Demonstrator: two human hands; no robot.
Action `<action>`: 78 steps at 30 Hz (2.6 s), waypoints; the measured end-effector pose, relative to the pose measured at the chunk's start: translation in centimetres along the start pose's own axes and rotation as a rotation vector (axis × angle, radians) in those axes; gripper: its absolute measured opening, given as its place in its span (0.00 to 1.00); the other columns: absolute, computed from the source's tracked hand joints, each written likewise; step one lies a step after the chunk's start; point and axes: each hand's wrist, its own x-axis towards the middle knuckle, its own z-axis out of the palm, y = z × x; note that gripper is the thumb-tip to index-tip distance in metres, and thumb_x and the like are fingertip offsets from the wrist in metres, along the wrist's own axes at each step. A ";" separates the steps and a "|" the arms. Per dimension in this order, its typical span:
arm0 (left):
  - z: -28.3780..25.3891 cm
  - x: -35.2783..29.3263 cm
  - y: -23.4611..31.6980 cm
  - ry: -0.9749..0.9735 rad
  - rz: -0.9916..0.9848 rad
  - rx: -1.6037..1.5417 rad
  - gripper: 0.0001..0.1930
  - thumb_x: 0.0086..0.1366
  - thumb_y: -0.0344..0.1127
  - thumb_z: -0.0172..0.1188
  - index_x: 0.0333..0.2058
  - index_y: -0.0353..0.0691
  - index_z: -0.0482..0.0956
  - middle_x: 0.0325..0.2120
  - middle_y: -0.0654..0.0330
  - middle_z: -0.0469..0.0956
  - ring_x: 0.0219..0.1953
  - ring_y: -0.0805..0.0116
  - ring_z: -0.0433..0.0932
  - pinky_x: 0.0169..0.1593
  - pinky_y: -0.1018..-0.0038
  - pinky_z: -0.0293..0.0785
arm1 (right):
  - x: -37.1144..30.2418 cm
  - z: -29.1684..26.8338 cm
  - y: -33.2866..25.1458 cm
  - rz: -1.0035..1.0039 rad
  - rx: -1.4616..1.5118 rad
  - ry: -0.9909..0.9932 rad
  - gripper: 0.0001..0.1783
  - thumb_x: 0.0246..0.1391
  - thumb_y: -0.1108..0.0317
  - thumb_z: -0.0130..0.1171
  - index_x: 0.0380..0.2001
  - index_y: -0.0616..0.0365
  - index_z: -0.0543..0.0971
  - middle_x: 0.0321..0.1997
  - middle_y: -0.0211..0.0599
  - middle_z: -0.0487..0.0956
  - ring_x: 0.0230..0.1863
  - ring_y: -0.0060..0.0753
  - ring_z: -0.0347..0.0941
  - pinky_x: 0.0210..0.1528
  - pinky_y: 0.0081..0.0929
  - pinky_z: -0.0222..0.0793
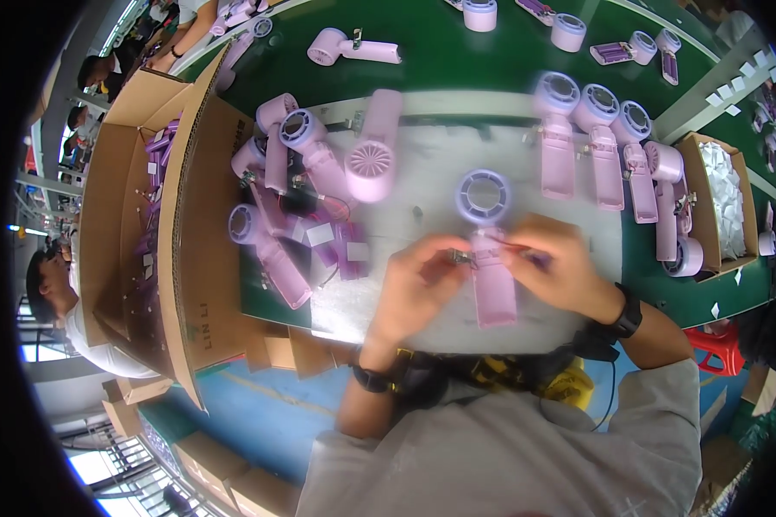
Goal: The person reaches into a box for a battery, places it into a handheld fan casing, and fits a circuit board into the handle. After pressing the components into place, the person sets the fan aside and repeats the process.
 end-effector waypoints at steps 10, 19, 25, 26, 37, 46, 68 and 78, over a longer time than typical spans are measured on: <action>-0.1 0.2 -0.2 -0.050 0.116 -0.066 0.14 0.61 0.15 0.60 0.46 0.31 0.76 0.40 0.60 0.75 0.41 0.73 0.78 0.46 0.77 0.78 | 0.2 0.0 0.1 -0.364 -0.321 -0.094 0.04 0.49 0.69 0.68 0.29 0.55 0.83 0.25 0.29 0.73 0.18 0.27 0.70 0.18 0.28 0.65; 0.0 0.1 -0.1 -0.078 0.101 -0.199 0.10 0.61 0.19 0.64 0.41 0.31 0.79 0.39 0.59 0.75 0.42 0.72 0.78 0.43 0.76 0.79 | -0.3 0.1 -0.8 -0.271 -0.423 -0.147 0.07 0.47 0.69 0.69 0.32 0.52 0.84 0.29 0.32 0.73 0.22 0.32 0.72 0.23 0.30 0.68; -0.2 0.2 0.3 -0.115 0.114 -0.133 0.12 0.61 0.18 0.64 0.44 0.31 0.79 0.40 0.58 0.75 0.40 0.71 0.79 0.44 0.75 0.80 | -0.3 0.1 -0.6 -0.241 -0.445 -0.166 0.08 0.48 0.67 0.69 0.33 0.50 0.85 0.29 0.32 0.73 0.23 0.32 0.73 0.24 0.30 0.69; -0.3 0.0 0.3 -0.125 0.069 -0.162 0.13 0.60 0.18 0.65 0.44 0.31 0.78 0.41 0.58 0.76 0.41 0.71 0.79 0.44 0.75 0.80 | -0.2 0.0 -0.5 -0.241 -0.443 -0.176 0.08 0.48 0.67 0.69 0.34 0.50 0.86 0.30 0.32 0.74 0.23 0.32 0.73 0.24 0.30 0.69; -0.6 -0.3 0.7 -0.117 -0.095 -0.261 0.20 0.57 0.13 0.64 0.49 0.29 0.76 0.42 0.56 0.79 0.45 0.69 0.80 0.51 0.72 0.80 | -0.1 -1.0 -1.0 -0.239 -0.448 -0.291 0.07 0.46 0.67 0.69 0.33 0.50 0.86 0.30 0.30 0.75 0.25 0.32 0.74 0.25 0.29 0.69; -0.2 -0.4 0.4 -0.074 -0.003 -0.197 0.18 0.55 0.12 0.65 0.45 0.29 0.76 0.41 0.55 0.80 0.45 0.67 0.81 0.50 0.72 0.81 | 0.1 -1.0 -1.3 -0.140 -0.390 -0.276 0.06 0.47 0.70 0.68 0.31 0.52 0.86 0.28 0.32 0.75 0.24 0.33 0.73 0.24 0.30 0.68; 0.7 0.0 0.4 0.047 0.274 0.056 0.22 0.52 0.13 0.64 0.47 0.33 0.78 0.42 0.58 0.79 0.39 0.68 0.81 0.44 0.73 0.80 | -0.7 0.2 -0.1 -0.314 -0.527 -0.179 0.08 0.48 0.64 0.67 0.32 0.51 0.81 0.33 0.28 0.76 0.19 0.31 0.72 0.18 0.30 0.66; 1.4 -0.3 1.2 0.134 0.335 0.342 0.22 0.50 0.17 0.65 0.46 0.36 0.81 0.38 0.56 0.82 0.36 0.67 0.81 0.42 0.74 0.79 | -0.2 0.7 -1.3 -0.223 -0.507 -0.051 0.18 0.47 0.64 0.70 0.43 0.47 0.80 0.36 0.26 0.77 0.23 0.27 0.77 0.21 0.28 0.71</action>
